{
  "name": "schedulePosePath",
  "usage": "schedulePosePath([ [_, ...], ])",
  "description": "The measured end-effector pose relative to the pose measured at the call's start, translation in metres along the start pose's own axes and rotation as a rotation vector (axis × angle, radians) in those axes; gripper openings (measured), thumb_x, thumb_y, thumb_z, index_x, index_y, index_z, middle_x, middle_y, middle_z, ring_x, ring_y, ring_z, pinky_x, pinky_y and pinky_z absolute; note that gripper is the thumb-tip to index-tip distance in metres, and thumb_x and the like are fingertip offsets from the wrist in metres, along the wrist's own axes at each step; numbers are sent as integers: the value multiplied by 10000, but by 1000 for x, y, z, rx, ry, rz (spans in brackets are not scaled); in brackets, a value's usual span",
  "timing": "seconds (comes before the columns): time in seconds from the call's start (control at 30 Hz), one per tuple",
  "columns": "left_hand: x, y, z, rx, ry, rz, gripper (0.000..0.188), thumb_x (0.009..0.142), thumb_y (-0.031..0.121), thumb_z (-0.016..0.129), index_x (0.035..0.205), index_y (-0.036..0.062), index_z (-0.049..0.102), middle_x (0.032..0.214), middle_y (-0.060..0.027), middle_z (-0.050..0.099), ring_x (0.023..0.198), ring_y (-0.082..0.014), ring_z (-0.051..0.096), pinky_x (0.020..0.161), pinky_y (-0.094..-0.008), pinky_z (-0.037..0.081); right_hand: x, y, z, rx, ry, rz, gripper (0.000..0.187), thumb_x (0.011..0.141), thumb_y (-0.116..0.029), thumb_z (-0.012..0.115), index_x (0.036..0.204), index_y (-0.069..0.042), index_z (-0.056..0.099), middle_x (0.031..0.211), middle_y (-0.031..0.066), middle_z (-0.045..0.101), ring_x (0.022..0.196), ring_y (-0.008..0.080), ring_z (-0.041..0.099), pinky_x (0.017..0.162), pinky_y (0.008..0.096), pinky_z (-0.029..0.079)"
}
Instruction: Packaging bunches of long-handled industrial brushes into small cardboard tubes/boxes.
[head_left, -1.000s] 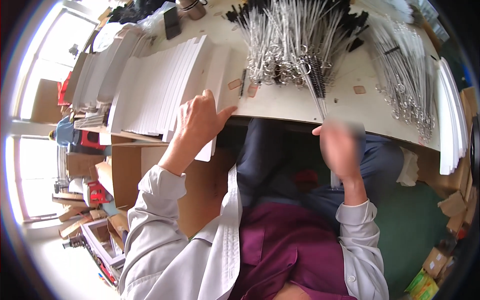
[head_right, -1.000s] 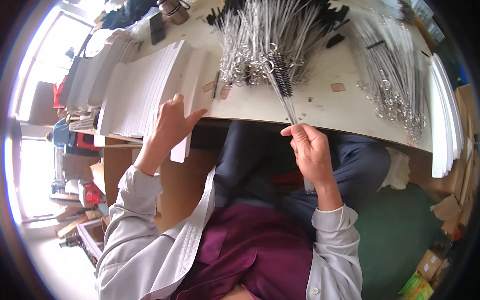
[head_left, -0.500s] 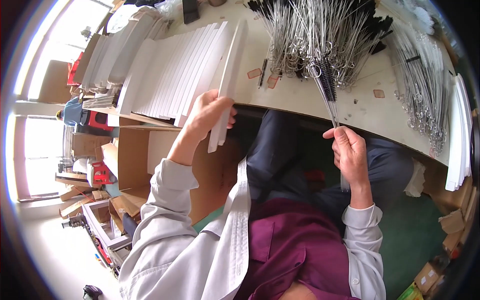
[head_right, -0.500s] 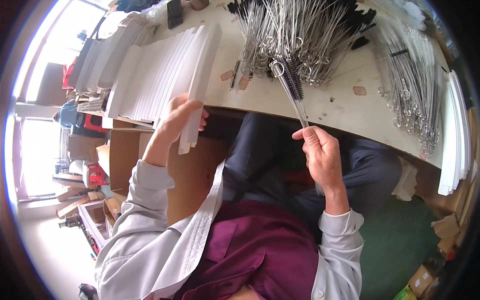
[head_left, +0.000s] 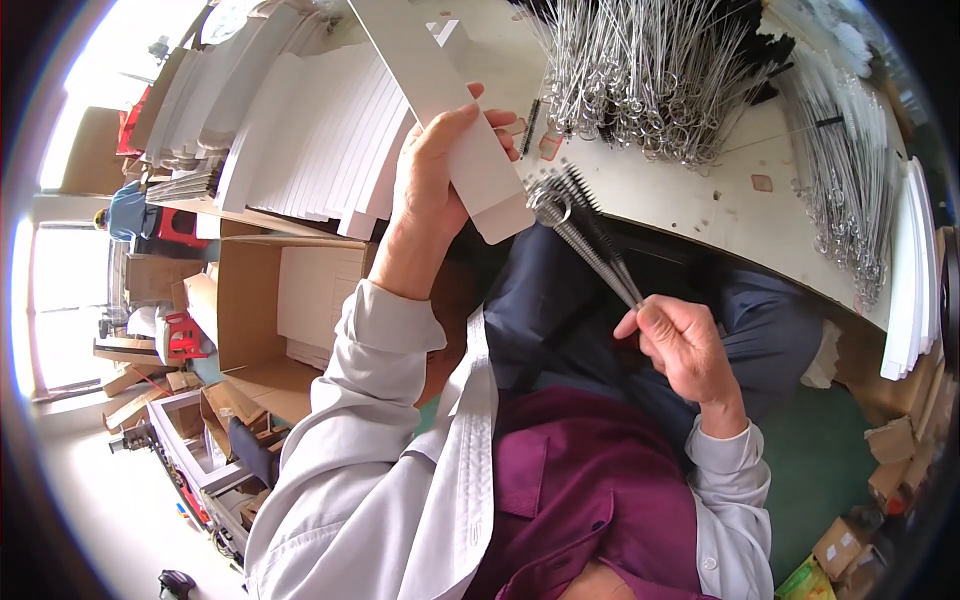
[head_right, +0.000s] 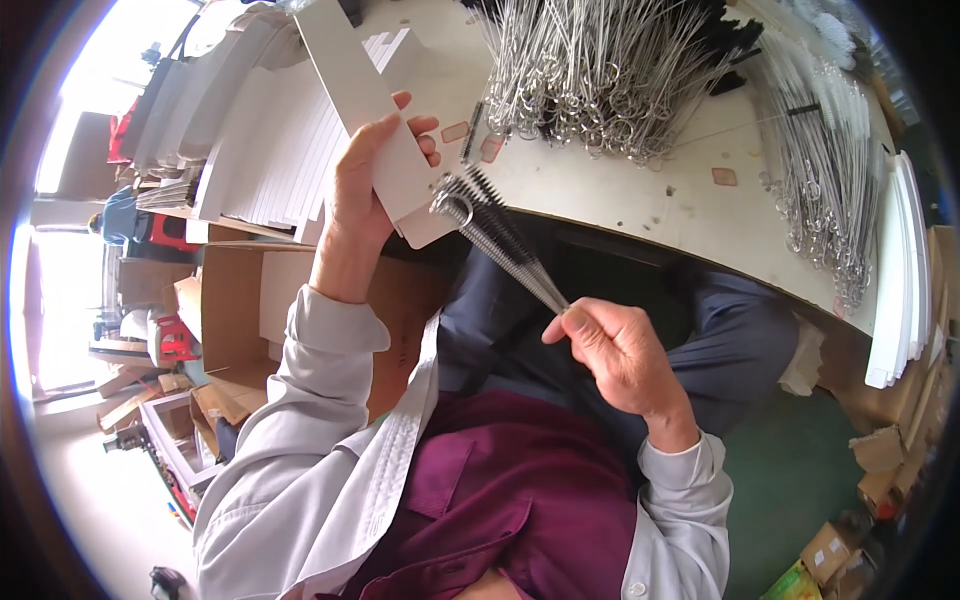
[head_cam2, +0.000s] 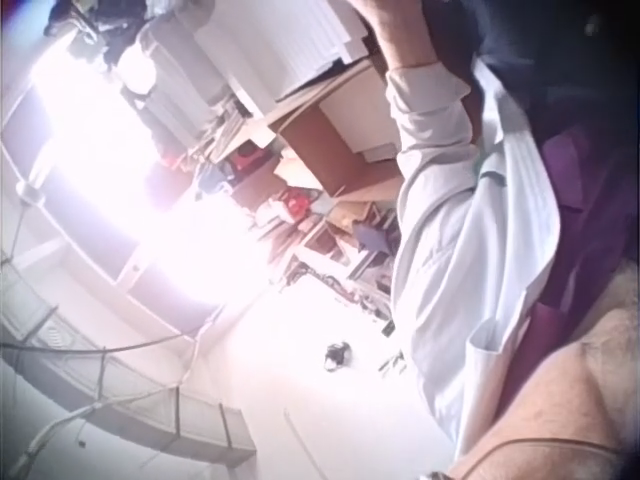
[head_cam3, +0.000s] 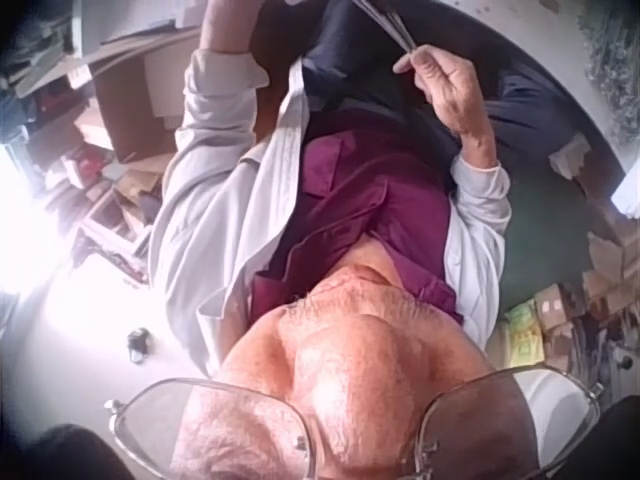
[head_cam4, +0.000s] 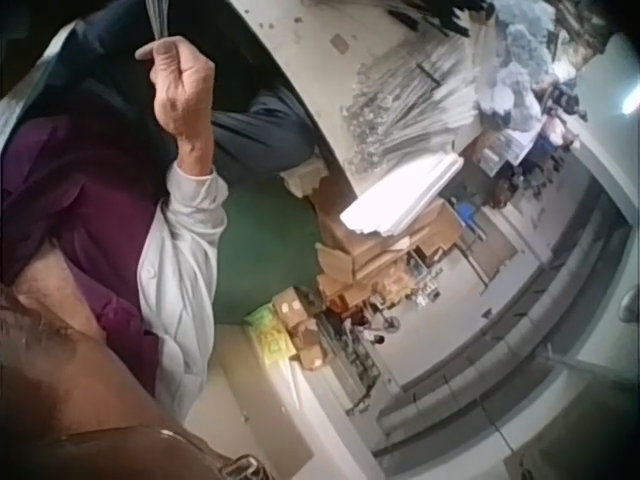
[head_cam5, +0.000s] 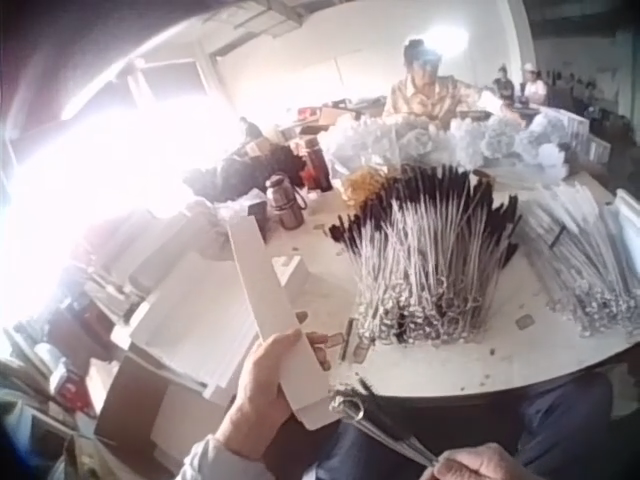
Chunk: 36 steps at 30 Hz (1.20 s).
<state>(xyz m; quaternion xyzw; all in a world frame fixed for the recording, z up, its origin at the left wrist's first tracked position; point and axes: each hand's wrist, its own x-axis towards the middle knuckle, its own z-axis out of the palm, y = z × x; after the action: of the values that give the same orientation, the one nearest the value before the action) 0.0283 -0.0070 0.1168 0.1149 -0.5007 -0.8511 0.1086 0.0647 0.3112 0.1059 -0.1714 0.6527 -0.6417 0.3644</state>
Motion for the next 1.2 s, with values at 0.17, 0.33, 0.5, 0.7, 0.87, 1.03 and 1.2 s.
schedulePosePath([
  [0.17, 3, -6, 9, -91, -11, 59, 522, 964, 206, 628, 1383, -36, 435, 1029, -230, 683, 807, -272, 690, 751, -428, 585, 3, 11, 8, -57, -32, 9, 353, 1095, -245, 550, 914, 15, 706, 610, -43, 447, 570, 44, 376, 507, 246, 313],
  [0.33, -2, -2, 14, -121, 26, 114, 506, 977, 232, 622, 1377, -29, 454, 1028, -215, 677, 806, -269, 687, 745, -416, 577, 6, 17, 7, -67, -47, 47, 358, 1093, -253, 554, 911, 15, 705, 601, -46, 441, 560, 43, 374, 506, 247, 313],
  [0.5, -7, -7, 18, -178, 12, 65, 477, 968, 249, 633, 1310, -59, 509, 1015, -206, 672, 789, -265, 675, 747, -407, 566, 10, 12, 4, -45, -80, 103, 373, 1090, -264, 555, 899, 18, 707, 590, -45, 441, 553, 43, 381, 504, 248, 312],
  [0.7, -18, -14, 26, -170, 21, 42, 417, 984, 234, 615, 1268, -64, 547, 978, -187, 644, 827, -259, 628, 786, -413, 546, 12, 7, -2, -41, -59, 162, 373, 1082, -254, 563, 877, 19, 714, 584, -35, 459, 545, 48, 394, 502, 256, 321],
  [0.87, -30, -39, 42, -160, 32, -17, 378, 989, 268, 621, 1207, -36, 564, 953, -174, 645, 807, -260, 634, 774, -415, 553, 24, 2, 2, -59, -48, 164, 370, 1078, -250, 563, 875, 21, 712, 584, -27, 469, 539, 52, 407, 500, 261, 328],
  [1.03, -44, -68, 55, -261, 72, -154, 345, 1011, 323, 616, 1157, 12, 575, 957, -157, 628, 818, -255, 630, 805, -431, 556, 51, -4, 8, -34, 13, 161, 371, 1065, -277, 587, 877, 18, 710, 605, -8, 514, 542, 64, 439, 506, 270, 360],
  [1.2, -34, -63, 42, -353, 79, -67, 383, 1019, 366, 611, 1145, 9, 548, 952, -156, 647, 820, -260, 668, 817, -455, 585, 41, -12, -11, -172, -85, 128, 315, 1012, -306, 684, 1082, 1, 695, 707, -1, 612, 542, 56, 530, 515, 220, 453],
])
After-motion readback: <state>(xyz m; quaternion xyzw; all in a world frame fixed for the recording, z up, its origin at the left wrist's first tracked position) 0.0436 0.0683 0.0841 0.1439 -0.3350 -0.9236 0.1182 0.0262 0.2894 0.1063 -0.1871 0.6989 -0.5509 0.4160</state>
